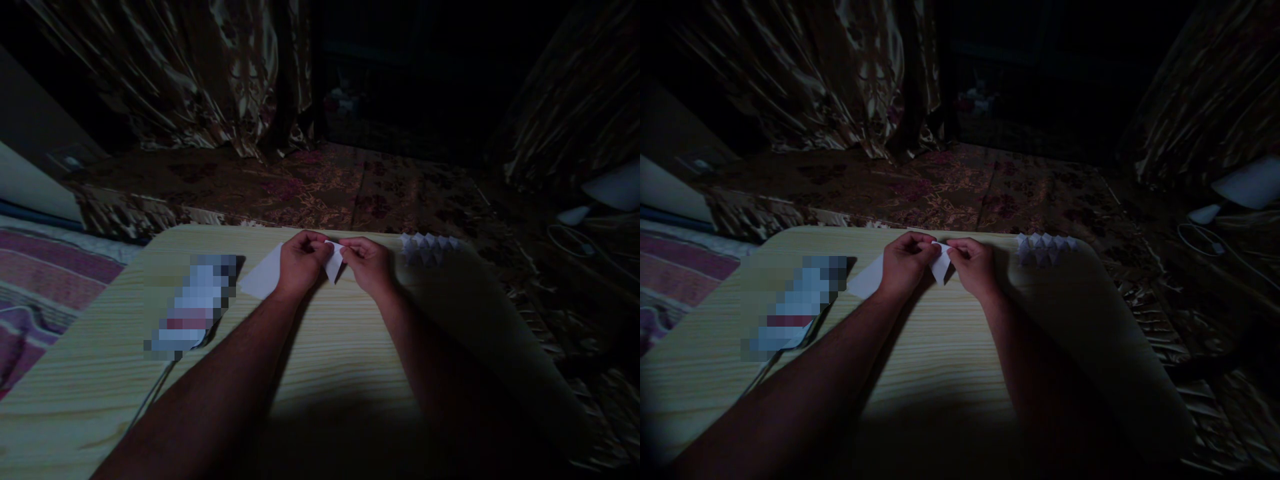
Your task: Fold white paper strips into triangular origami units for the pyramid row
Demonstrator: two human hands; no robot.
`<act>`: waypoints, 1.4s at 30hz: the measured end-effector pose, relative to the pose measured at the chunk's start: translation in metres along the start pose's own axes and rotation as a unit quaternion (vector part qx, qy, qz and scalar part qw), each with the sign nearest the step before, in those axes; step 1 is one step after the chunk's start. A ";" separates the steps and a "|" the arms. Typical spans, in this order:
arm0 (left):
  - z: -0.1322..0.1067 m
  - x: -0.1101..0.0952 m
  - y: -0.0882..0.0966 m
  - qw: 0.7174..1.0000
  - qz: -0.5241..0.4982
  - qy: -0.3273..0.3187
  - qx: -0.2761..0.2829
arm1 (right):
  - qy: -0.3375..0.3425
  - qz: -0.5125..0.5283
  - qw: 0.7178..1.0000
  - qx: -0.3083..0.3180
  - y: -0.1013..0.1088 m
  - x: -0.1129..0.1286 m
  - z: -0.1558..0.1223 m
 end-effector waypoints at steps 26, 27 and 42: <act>-0.001 0.001 -0.001 1.000 -0.018 0.018 0.002 | -0.006 -0.032 0.999 -0.007 0.001 0.004 -0.002; -0.001 0.000 -0.001 1.000 -0.020 0.020 0.001 | -0.006 -0.033 0.999 -0.007 0.001 0.004 -0.002; -0.004 -0.005 -0.004 1.000 0.011 0.008 0.010 | -0.014 -0.045 0.999 -0.002 -0.001 -0.001 0.000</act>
Point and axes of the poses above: each hand's wrist, its own z-axis towards the middle knuckle, its own y-axis out of the back of the hand, x = y × z, the point moved 6 cm from there along z, towards the middle knuckle, and after that the axes turned 8 degrees about x, right-handed, at the moved point
